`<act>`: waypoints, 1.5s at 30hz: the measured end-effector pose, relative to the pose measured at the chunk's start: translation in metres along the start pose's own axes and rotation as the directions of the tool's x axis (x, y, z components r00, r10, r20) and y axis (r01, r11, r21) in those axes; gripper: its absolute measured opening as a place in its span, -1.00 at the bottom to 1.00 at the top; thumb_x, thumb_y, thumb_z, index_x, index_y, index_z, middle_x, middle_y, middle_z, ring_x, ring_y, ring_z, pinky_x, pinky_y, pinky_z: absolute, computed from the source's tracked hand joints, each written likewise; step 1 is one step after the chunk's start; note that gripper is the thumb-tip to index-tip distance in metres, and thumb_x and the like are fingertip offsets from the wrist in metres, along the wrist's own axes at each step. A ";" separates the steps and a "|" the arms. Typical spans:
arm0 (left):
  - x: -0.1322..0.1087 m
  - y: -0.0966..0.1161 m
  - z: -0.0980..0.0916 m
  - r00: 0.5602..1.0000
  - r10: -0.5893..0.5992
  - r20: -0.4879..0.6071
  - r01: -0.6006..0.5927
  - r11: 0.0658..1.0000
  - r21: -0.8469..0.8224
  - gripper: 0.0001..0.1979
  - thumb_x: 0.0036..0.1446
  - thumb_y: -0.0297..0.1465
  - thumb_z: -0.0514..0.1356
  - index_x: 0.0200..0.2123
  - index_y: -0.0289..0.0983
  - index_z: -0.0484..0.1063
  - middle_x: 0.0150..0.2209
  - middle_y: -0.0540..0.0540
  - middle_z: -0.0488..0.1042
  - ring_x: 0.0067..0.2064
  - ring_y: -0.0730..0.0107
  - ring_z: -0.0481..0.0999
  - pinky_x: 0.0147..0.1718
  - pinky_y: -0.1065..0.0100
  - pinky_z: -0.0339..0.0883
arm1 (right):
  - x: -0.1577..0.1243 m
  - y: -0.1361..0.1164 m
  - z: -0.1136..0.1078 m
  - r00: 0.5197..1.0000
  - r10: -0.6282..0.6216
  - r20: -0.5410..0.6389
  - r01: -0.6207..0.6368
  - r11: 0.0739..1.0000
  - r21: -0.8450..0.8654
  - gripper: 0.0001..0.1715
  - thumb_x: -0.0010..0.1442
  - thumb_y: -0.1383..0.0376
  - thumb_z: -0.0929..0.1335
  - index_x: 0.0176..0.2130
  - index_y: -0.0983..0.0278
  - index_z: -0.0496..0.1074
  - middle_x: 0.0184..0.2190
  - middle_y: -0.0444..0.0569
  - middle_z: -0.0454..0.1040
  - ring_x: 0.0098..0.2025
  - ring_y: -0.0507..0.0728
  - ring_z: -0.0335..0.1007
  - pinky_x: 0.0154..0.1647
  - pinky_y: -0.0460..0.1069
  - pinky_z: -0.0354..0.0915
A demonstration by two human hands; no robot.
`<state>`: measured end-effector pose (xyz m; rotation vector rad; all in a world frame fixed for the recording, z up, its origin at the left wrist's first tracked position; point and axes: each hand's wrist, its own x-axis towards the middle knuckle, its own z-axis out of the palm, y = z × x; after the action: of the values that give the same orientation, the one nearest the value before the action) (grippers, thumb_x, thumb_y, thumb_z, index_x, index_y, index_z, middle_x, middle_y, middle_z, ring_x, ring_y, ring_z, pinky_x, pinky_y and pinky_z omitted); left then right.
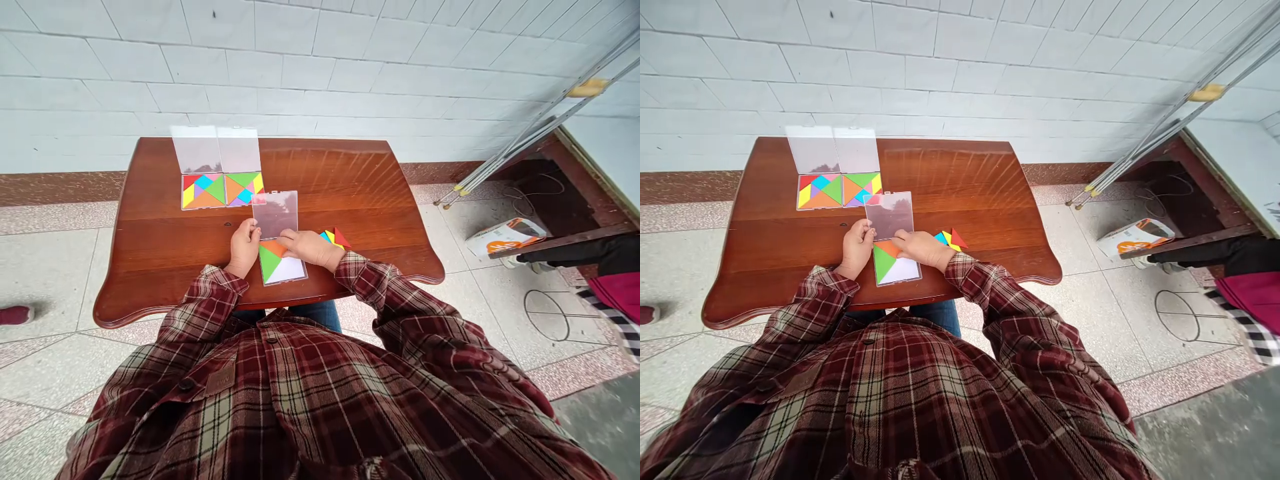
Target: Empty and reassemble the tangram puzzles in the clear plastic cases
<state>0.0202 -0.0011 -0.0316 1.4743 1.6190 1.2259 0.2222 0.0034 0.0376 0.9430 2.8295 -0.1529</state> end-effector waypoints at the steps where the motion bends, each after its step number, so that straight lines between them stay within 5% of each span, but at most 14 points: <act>1: 0.000 -0.001 0.000 1.000 -0.002 0.002 0.002 1.000 -0.003 -0.80 0.13 -0.39 0.12 -0.15 -0.22 0.37 -0.35 -0.05 0.52 -0.31 0.34 0.52 -0.25 0.28 0.42 | 0.000 0.002 0.003 0.999 -0.034 -0.015 0.034 0.999 -0.011 -0.60 0.41 0.20 0.23 0.14 0.33 0.33 0.04 0.14 0.40 -0.07 0.15 0.46 -0.17 0.00 0.33; 7: 0.001 -0.004 0.002 1.000 0.020 -0.014 -0.020 1.000 -0.024 -0.80 0.13 -0.39 0.12 -0.14 -0.22 0.37 -0.36 -0.03 0.51 -0.31 0.37 0.52 -0.23 0.29 0.42 | -0.006 0.009 0.011 0.992 -0.080 -0.099 0.080 0.997 -0.010 -0.60 0.45 0.20 0.15 0.09 0.33 0.37 0.02 0.13 0.44 -0.04 0.13 0.42 -0.12 0.00 0.32; 15: 0.002 -0.003 0.001 0.999 0.040 -0.007 -0.040 0.999 0.018 -0.82 0.13 -0.39 0.13 -0.16 -0.22 0.37 -0.37 -0.02 0.50 -0.29 0.36 0.54 -0.19 0.29 0.42 | 0.001 -0.003 0.005 0.984 0.124 -0.130 -0.107 0.985 0.132 -0.60 0.44 0.31 0.12 0.10 0.32 0.40 -0.01 0.12 0.48 -0.06 0.13 0.42 -0.10 -0.02 0.29; 19: 0.002 -0.005 0.000 0.999 0.052 -0.008 -0.052 0.998 0.022 -0.80 0.14 -0.38 0.12 -0.15 -0.22 0.38 -0.34 -0.03 0.51 -0.28 0.37 0.54 -0.21 0.31 0.42 | -0.010 -0.005 -0.006 0.932 0.288 -0.220 -0.207 0.921 0.330 -0.63 0.42 0.27 0.14 0.01 0.31 0.44 -0.06 0.11 0.51 -0.05 0.16 0.42 -0.05 0.00 0.30; 21: 0.003 -0.006 0.000 0.999 0.054 -0.006 -0.054 0.998 0.027 -0.80 0.14 -0.38 0.11 -0.14 -0.22 0.38 -0.33 -0.03 0.51 -0.28 0.37 0.53 -0.21 0.31 0.42 | -0.023 0.002 -0.008 0.851 0.436 -0.292 -0.260 0.834 0.486 -0.66 0.37 0.28 0.18 0.02 0.29 0.42 -0.07 0.08 0.51 -0.07 0.15 0.42 -0.04 0.01 0.31; 23: 0.003 -0.006 0.000 0.999 0.050 -0.007 -0.050 0.998 0.033 -0.79 0.14 -0.38 0.11 -0.13 -0.23 0.38 -0.34 -0.03 0.51 -0.28 0.38 0.53 -0.20 0.32 0.42 | -0.039 0.015 -0.005 0.717 0.621 -0.317 -0.315 0.694 0.647 -0.65 0.31 0.30 0.21 0.04 0.27 0.38 -0.15 0.01 0.51 -0.14 0.12 0.43 -0.07 0.01 0.33; 27: 0.004 -0.005 -0.001 1.000 0.028 -0.003 -0.028 0.999 0.044 -0.77 0.14 -0.38 0.11 -0.11 -0.25 0.38 -0.32 -0.06 0.51 -0.26 0.36 0.54 -0.19 0.29 0.43 | -0.069 0.054 0.017 0.423 0.892 -0.162 -0.358 0.328 0.874 -0.66 0.18 0.30 0.25 -0.03 0.29 0.34 -0.42 -0.14 0.41 -0.40 0.06 0.35 -0.29 -0.03 0.33; 30: 0.004 -0.005 -0.001 1.000 0.016 -0.006 -0.016 0.999 0.038 -0.77 0.14 -0.39 0.11 -0.11 -0.26 0.38 -0.31 -0.07 0.51 -0.26 0.33 0.55 -0.19 0.28 0.44 | -0.085 0.079 0.036 0.327 0.945 -0.033 -0.339 0.150 0.929 -0.78 0.13 0.31 0.27 -0.17 0.26 0.33 -0.50 -0.22 0.32 -0.49 0.02 0.27 -0.38 -0.05 0.29; 34: 0.003 -0.006 -0.001 1.000 0.030 -0.005 -0.030 0.999 0.035 -0.77 0.13 -0.39 0.12 -0.11 -0.24 0.38 -0.33 -0.04 0.51 -0.27 0.36 0.54 -0.20 0.30 0.43 | -0.098 0.093 0.049 0.356 0.933 0.043 -0.441 0.127 0.889 -0.84 0.14 0.33 0.27 -0.22 0.28 0.33 -0.47 -0.16 0.36 -0.45 0.04 0.29 -0.30 -0.02 0.32; 39: 0.003 -0.007 0.001 0.999 0.047 -0.004 -0.046 0.999 0.020 -0.79 0.16 -0.38 0.10 -0.12 -0.25 0.36 -0.34 -0.04 0.49 -0.30 0.39 0.51 -0.19 0.30 0.43 | -0.094 0.066 0.030 0.358 0.907 -0.220 -0.644 0.411 0.646 -0.69 0.21 0.36 0.27 -0.05 0.39 0.41 0.01 0.28 0.41 -0.04 0.21 0.39 0.03 0.09 0.30; 41: 0.003 -0.006 0.001 0.999 0.045 -0.011 -0.044 0.999 0.013 -0.80 0.16 -0.38 0.11 -0.13 -0.25 0.36 -0.35 -0.03 0.49 -0.30 0.39 0.51 -0.20 0.31 0.42 | -0.078 0.037 0.018 0.478 0.842 -0.252 -0.598 0.522 0.609 -0.66 0.25 0.36 0.25 0.00 0.36 0.41 0.03 0.24 0.41 0.03 0.24 0.39 0.07 0.10 0.31; 43: 0.002 -0.006 0.001 0.999 0.044 -0.030 -0.044 0.999 0.017 -0.81 0.15 -0.40 0.12 -0.14 -0.25 0.37 -0.36 -0.02 0.48 -0.30 0.40 0.50 -0.20 0.32 0.42 | -0.056 0.002 0.007 0.669 0.721 -0.178 -0.496 0.613 0.615 -0.65 0.27 0.36 0.28 0.04 0.33 0.40 -0.02 0.15 0.46 0.01 0.21 0.42 0.09 0.09 0.32; 45: 0.002 -0.006 0.002 0.997 0.046 -0.055 -0.045 0.999 0.021 -0.82 0.14 -0.41 0.12 -0.15 -0.25 0.37 -0.36 -0.01 0.48 -0.30 0.40 0.50 -0.20 0.33 0.42 | -0.033 -0.034 0.000 0.796 0.604 -0.050 -0.463 0.658 0.594 -0.59 0.28 0.30 0.33 0.11 0.32 0.36 0.00 0.14 0.47 0.00 0.19 0.44 0.09 0.07 0.33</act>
<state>0.0190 0.0013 -0.0380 1.5093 1.6464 1.2904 0.2279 -0.0428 0.0454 2.0183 2.5713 -0.8794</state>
